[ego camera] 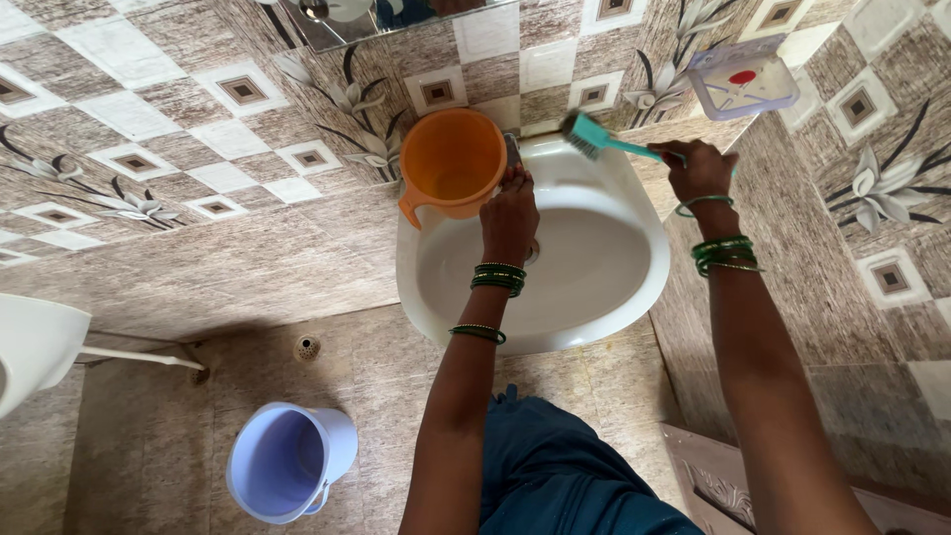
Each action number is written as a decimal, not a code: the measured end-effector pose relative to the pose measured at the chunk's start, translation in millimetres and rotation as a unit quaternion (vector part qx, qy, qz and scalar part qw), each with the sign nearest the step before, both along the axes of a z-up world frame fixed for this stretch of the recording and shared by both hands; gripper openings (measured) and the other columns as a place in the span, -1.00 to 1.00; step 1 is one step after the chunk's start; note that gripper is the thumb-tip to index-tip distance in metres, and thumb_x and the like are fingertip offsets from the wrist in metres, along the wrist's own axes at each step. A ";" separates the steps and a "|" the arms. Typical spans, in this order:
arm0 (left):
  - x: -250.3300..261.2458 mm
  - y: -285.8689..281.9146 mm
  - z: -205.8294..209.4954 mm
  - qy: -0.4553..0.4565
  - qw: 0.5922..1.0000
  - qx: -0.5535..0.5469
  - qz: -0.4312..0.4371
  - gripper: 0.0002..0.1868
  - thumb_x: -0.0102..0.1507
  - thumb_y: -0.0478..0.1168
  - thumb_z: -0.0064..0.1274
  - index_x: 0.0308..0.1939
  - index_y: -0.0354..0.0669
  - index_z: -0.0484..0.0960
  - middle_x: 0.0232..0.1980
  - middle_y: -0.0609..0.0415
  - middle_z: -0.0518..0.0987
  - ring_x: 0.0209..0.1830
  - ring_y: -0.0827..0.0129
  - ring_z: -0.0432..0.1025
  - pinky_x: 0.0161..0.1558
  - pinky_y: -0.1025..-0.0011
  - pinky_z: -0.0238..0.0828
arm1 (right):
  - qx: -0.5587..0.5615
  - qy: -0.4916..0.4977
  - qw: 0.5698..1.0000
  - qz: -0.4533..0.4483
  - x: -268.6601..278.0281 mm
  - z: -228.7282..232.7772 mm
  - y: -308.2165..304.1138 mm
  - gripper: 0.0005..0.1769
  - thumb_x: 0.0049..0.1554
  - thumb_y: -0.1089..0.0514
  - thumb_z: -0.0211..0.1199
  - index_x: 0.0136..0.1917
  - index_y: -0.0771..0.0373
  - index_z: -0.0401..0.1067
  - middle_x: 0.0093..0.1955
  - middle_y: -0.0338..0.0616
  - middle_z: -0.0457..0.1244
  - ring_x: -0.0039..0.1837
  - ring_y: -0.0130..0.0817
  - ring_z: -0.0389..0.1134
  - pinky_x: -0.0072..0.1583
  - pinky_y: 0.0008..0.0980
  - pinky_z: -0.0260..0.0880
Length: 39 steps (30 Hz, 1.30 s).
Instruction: The person scrubs the inside of a white bathroom sink using a teal scrub brush. They repeatedly scrub the basin and the area around the drain while standing in a tiled bathroom.
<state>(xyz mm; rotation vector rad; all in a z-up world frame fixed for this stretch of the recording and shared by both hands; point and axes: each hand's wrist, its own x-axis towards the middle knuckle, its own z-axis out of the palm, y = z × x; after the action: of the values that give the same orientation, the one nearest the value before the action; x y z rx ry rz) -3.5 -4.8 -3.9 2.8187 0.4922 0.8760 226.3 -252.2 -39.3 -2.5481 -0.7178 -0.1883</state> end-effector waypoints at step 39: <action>1.1 0.8 -2.3 -0.031 0.999 0.016 -0.014 -0.73 0.36 -0.35 -0.06 0.07 -0.29 0.68 0.19 -0.02 0.65 0.25 0.35 0.52 -0.07 0.34 0.59 | -0.068 0.128 0.982 -0.118 -8.0 8.6 -53.7 -0.81 0.31 -0.10 0.24 0.14 -0.27 0.61 -0.01 -0.20 0.42 0.04 -0.11 0.42 0.21 0.27 0.14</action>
<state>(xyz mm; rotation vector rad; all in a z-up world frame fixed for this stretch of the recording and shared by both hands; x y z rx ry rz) -2.4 -3.9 -6.2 2.8090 0.4340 0.9711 218.3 -305.9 -30.7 -2.7175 -0.3395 0.1151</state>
